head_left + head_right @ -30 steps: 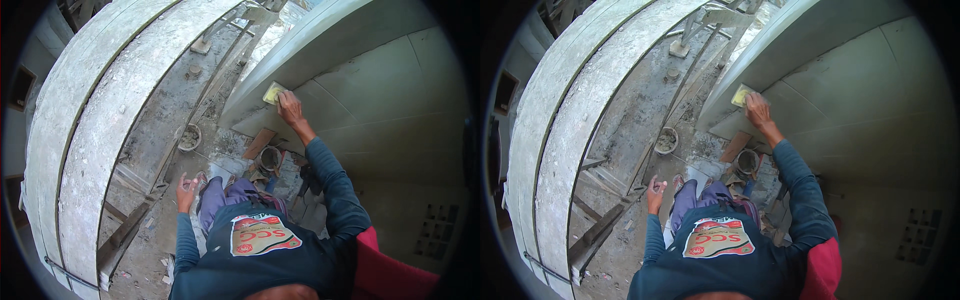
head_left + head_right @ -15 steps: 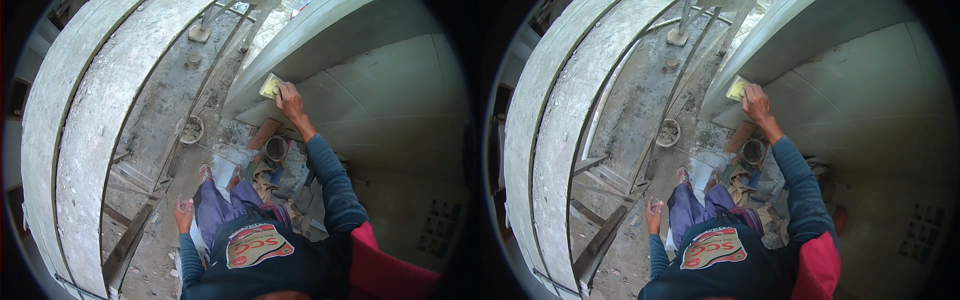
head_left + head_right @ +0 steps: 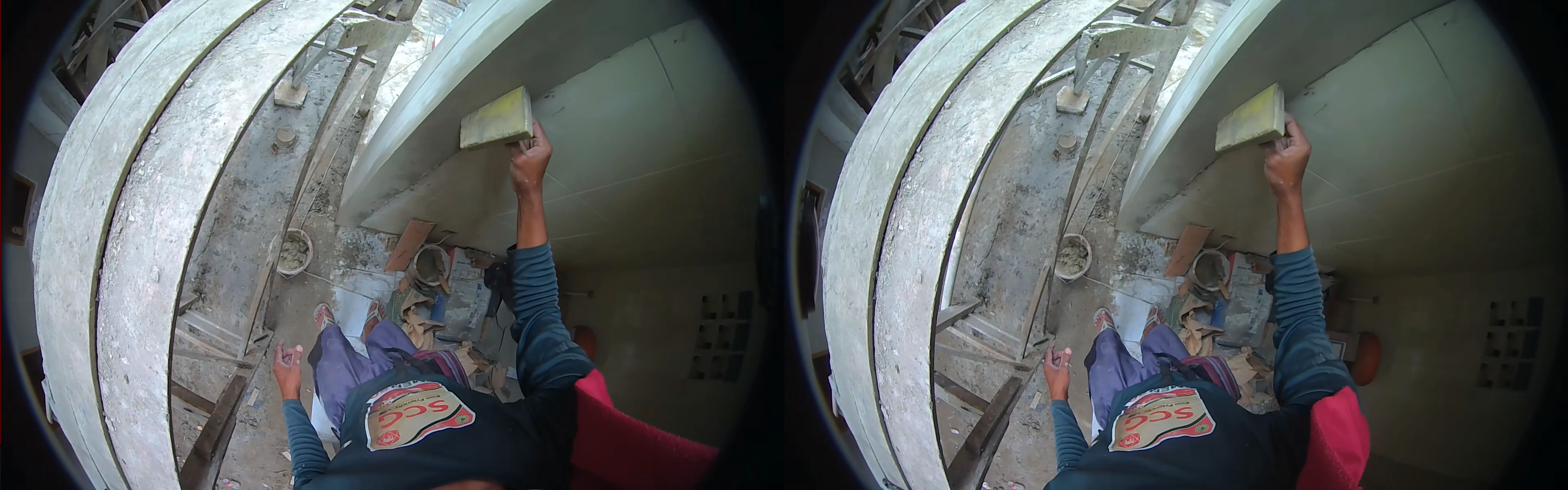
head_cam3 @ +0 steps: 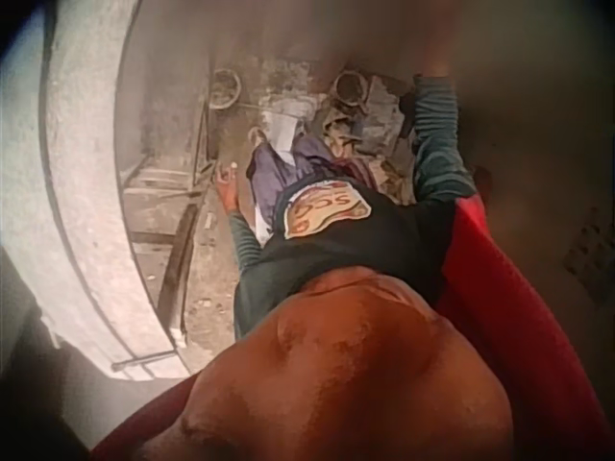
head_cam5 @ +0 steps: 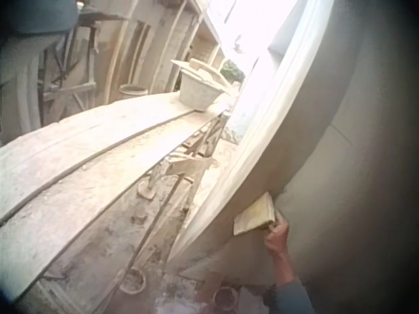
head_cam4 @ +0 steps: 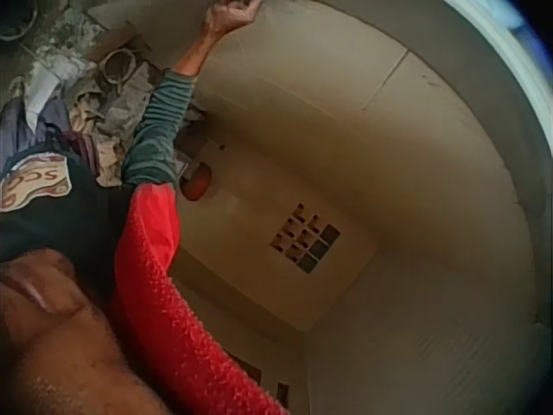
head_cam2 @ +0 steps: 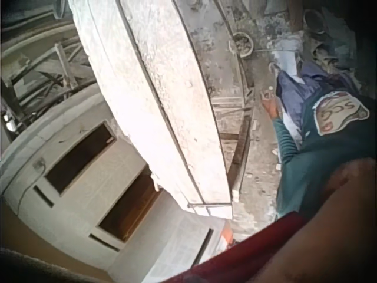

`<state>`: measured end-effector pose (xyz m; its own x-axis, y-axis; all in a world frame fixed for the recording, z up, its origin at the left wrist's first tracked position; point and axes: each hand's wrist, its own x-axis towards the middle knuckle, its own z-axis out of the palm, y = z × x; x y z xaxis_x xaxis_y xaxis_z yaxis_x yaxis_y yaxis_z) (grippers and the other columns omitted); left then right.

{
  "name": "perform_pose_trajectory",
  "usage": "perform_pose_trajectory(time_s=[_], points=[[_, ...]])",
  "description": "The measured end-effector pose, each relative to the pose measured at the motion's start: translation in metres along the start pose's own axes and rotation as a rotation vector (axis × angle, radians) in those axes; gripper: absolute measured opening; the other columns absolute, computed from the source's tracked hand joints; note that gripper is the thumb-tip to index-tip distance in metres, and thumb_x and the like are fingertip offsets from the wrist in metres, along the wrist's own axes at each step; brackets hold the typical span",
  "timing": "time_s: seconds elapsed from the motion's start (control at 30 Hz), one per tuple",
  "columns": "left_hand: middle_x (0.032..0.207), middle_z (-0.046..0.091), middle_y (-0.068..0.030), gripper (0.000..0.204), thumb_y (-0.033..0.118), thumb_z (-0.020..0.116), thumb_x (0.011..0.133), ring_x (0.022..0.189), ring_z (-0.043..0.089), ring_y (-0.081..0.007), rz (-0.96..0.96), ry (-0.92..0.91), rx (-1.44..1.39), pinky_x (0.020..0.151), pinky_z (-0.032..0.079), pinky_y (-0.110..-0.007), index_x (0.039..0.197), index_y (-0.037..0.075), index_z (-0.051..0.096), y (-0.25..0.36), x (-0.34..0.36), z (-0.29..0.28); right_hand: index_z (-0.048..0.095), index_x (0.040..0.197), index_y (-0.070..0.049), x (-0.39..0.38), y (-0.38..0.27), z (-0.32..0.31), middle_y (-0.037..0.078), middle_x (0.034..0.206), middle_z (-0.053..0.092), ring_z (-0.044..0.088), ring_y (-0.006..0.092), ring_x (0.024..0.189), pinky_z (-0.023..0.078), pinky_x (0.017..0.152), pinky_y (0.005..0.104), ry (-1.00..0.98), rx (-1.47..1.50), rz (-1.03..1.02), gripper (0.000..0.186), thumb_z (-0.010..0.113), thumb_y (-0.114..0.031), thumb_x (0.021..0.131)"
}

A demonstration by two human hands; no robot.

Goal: The person applies mortar to the edge of a tile using a trowel and then smooths it with a wooden block and a sponge.

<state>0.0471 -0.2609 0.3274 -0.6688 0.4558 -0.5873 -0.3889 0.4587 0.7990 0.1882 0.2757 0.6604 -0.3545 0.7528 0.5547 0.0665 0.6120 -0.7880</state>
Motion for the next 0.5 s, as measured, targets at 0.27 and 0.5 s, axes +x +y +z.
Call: perform_pose_trajectory(time_s=[0.27, 0.5], points=[[0.087, 0.06, -0.0045, 0.063, 0.016, 0.071, 0.087, 0.081, 0.056, -0.0113, -0.049, 0.008, 0.016, 0.072, 0.046, -0.024, 0.139, -0.004, 0.042, -0.011, 0.0, -0.003, 0.061, 0.109, 0.005, 0.051, -0.118, 0.016, 0.015, 0.102, 0.065, 0.065, 0.0246, 0.091, 0.053, 0.079, 0.0337, 0.066, -0.772, -0.581, 0.031, 0.067, 0.002, 0.079], [0.089, 0.06, -0.0046, 0.064, 0.016, 0.071, 0.087, 0.084, 0.058, -0.0119, -0.041, -0.033, -0.014, 0.078, 0.047, -0.025, 0.14, -0.004, 0.042, 0.001, 0.003, 0.011, 0.062, 0.104, 0.001, -0.016, 0.004, 0.06, 0.016, 0.094, 0.06, 0.06, 0.0327, 0.086, 0.051, 0.077, 0.0411, -0.132, -0.94, -0.643, 0.037, 0.066, -0.001, 0.067]])
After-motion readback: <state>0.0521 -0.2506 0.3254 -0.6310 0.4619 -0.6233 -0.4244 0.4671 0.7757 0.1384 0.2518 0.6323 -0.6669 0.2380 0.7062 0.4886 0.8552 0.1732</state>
